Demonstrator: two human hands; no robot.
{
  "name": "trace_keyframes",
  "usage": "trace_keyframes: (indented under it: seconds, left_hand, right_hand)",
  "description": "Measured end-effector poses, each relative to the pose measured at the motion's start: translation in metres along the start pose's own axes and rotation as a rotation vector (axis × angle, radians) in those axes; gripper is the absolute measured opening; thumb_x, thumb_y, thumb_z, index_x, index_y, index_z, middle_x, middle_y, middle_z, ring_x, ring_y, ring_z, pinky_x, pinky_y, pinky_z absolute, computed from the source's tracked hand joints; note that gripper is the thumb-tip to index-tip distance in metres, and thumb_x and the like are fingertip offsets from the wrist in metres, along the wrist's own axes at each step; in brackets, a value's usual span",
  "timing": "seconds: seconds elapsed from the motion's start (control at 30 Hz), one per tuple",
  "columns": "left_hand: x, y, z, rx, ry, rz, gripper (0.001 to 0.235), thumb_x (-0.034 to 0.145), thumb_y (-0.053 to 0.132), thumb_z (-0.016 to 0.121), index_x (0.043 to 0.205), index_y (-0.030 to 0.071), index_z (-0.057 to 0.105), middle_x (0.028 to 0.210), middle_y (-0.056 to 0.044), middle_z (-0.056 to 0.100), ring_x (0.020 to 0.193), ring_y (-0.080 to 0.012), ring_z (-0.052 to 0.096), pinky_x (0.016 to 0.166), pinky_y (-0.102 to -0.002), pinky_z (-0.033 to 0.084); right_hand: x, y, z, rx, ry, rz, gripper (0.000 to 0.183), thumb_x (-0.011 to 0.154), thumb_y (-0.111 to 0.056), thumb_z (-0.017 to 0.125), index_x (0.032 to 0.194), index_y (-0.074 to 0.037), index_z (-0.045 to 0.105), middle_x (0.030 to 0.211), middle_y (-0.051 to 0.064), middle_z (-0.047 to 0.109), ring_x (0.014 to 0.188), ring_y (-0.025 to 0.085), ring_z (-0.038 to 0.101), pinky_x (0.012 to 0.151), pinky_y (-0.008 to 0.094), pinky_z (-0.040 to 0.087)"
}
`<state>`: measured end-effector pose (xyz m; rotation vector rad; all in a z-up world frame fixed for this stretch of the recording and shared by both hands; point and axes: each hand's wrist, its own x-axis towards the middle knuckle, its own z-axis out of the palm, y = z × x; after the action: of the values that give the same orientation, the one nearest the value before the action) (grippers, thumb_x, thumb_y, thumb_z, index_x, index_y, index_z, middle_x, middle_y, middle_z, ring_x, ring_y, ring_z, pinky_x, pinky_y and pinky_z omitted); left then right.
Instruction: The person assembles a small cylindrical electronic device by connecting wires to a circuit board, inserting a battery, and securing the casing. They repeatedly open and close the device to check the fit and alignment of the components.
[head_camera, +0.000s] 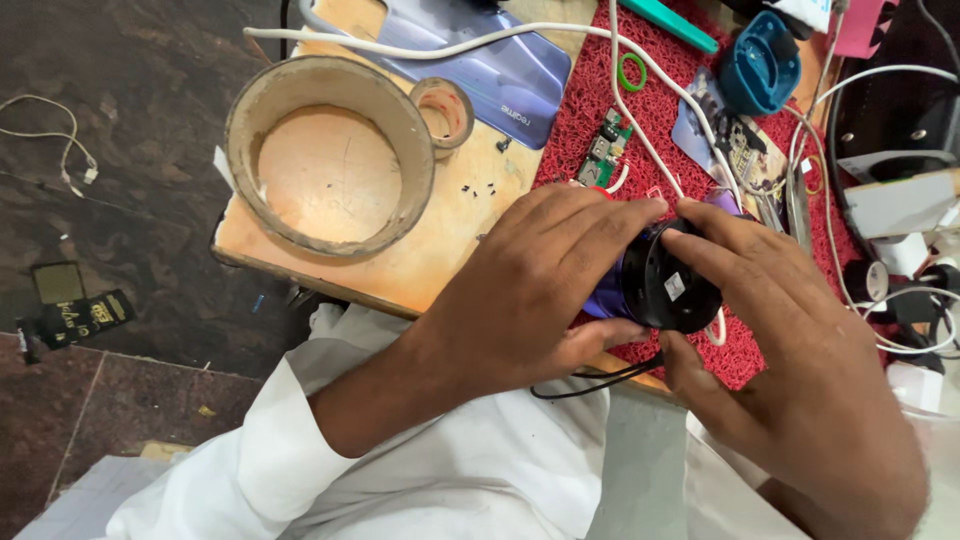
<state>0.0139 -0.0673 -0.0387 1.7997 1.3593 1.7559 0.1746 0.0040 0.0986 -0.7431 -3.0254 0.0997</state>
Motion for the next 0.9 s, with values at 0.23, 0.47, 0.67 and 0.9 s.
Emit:
trace_keyframes:
  seconds: [0.23, 0.47, 0.67, 0.9]
  left_hand:
    - [-0.001, -0.003, 0.0, -0.034, 0.005, 0.021, 0.081, 0.079, 0.031, 0.087, 0.142, -0.001, 0.048, 0.13, -0.016, 0.06, 0.127, -0.0347, 0.057, 0.115, -0.048, 0.043]
    - [-0.004, -0.006, 0.003, -0.051, 0.028, 0.026, 0.083, 0.078, 0.033, 0.088, 0.142, -0.003, 0.049, 0.131, -0.016, 0.061, 0.127, -0.0341, 0.057, 0.115, -0.048, 0.043]
    - [-0.004, -0.008, 0.005, -0.06, 0.052, 0.039, 0.086, 0.078, 0.032, 0.088, 0.144, -0.004, 0.047, 0.133, -0.016, 0.061, 0.129, -0.0334, 0.057, 0.117, -0.048, 0.043]
    - [-0.003, -0.007, 0.003, -0.055, 0.032, 0.028, 0.086, 0.076, 0.032, 0.088, 0.143, -0.004, 0.048, 0.133, -0.016, 0.061, 0.129, -0.0326, 0.057, 0.117, -0.048, 0.042]
  right_hand:
    - [-0.004, -0.003, -0.001, 0.051, -0.045, 0.076, 0.065, 0.077, -0.012, 0.076, 0.139, -0.005, 0.058, 0.148, 0.021, 0.056, 0.134, 0.037, 0.059, 0.105, 0.042, 0.049]
    - [-0.004, -0.007, -0.001, 0.074, -0.052, 0.159, 0.062, 0.077, -0.009, 0.075, 0.136, -0.002, 0.058, 0.149, 0.023, 0.056, 0.133, 0.037, 0.061, 0.104, 0.041, 0.049]
    - [-0.004, -0.011, 0.005, 0.082, -0.007, 0.185, 0.062, 0.076, -0.009, 0.076, 0.134, 0.002, 0.058, 0.148, 0.025, 0.056, 0.134, 0.037, 0.06, 0.104, 0.041, 0.051]
    - [-0.007, -0.014, 0.009, 0.079, 0.032, 0.224, 0.063, 0.074, -0.006, 0.078, 0.133, 0.003, 0.059, 0.144, 0.026, 0.059, 0.132, 0.034, 0.062, 0.104, 0.04, 0.051]
